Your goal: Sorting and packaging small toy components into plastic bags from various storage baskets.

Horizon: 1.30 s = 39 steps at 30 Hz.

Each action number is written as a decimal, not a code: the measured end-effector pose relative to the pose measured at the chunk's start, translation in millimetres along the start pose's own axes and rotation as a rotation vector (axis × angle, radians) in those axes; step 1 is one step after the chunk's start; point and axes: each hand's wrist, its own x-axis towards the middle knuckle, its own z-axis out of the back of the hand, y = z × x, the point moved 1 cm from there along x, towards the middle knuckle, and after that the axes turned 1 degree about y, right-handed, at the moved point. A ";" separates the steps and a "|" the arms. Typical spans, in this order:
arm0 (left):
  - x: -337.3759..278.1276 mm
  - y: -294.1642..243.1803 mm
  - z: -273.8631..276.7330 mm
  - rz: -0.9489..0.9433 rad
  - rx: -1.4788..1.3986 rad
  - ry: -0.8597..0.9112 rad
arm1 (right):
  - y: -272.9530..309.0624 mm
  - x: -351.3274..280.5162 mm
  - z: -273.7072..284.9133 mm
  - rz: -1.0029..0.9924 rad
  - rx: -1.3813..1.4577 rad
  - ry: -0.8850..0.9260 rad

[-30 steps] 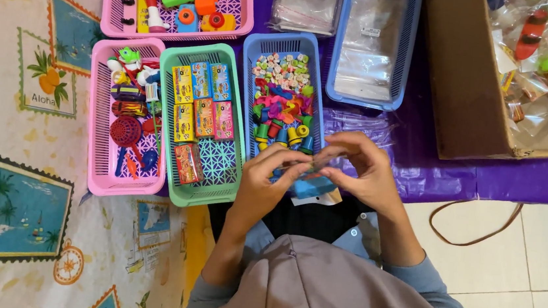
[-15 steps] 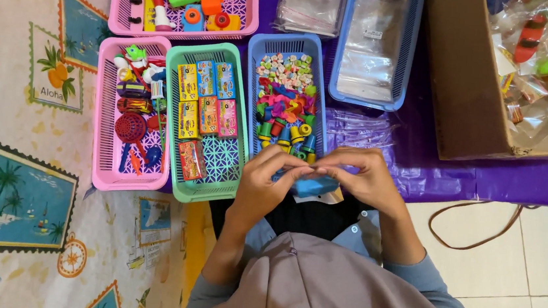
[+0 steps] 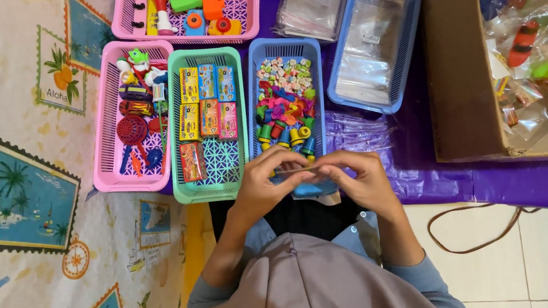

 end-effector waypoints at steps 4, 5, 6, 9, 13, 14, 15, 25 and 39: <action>-0.3 -3.4 -0.3 0.017 -0.007 0.034 | 1.2 2.1 1.3 0.089 -0.079 -0.035; 0.0 -6.3 0.1 -0.002 0.018 0.026 | 2.0 2.5 1.8 0.129 -0.112 -0.045; -2.2 -4.3 -3.4 -0.003 0.017 0.029 | 2.4 4.0 4.8 0.128 -0.114 -0.049; -6.9 -2.0 -9.5 -0.050 0.105 0.012 | 2.3 6.2 10.4 0.203 -0.194 -0.058; -6.0 0.0 -9.3 -0.067 0.120 0.016 | -3.8 2.9 8.7 0.234 -0.237 -0.120; -5.7 1.8 -10.1 -0.069 0.110 0.015 | -5.2 2.0 8.4 0.236 -0.262 -0.134; -5.6 3.2 -9.4 -0.069 0.110 0.012 | -6.0 1.0 8.3 0.236 -0.262 -0.131; 0.7 4.0 -1.1 0.063 -0.062 0.020 | 6.9 -1.5 7.7 0.060 -0.060 -0.067; -4.6 11.8 -2.8 0.100 -0.034 -0.033 | -9.9 -8.4 14.2 -0.018 -0.039 -0.138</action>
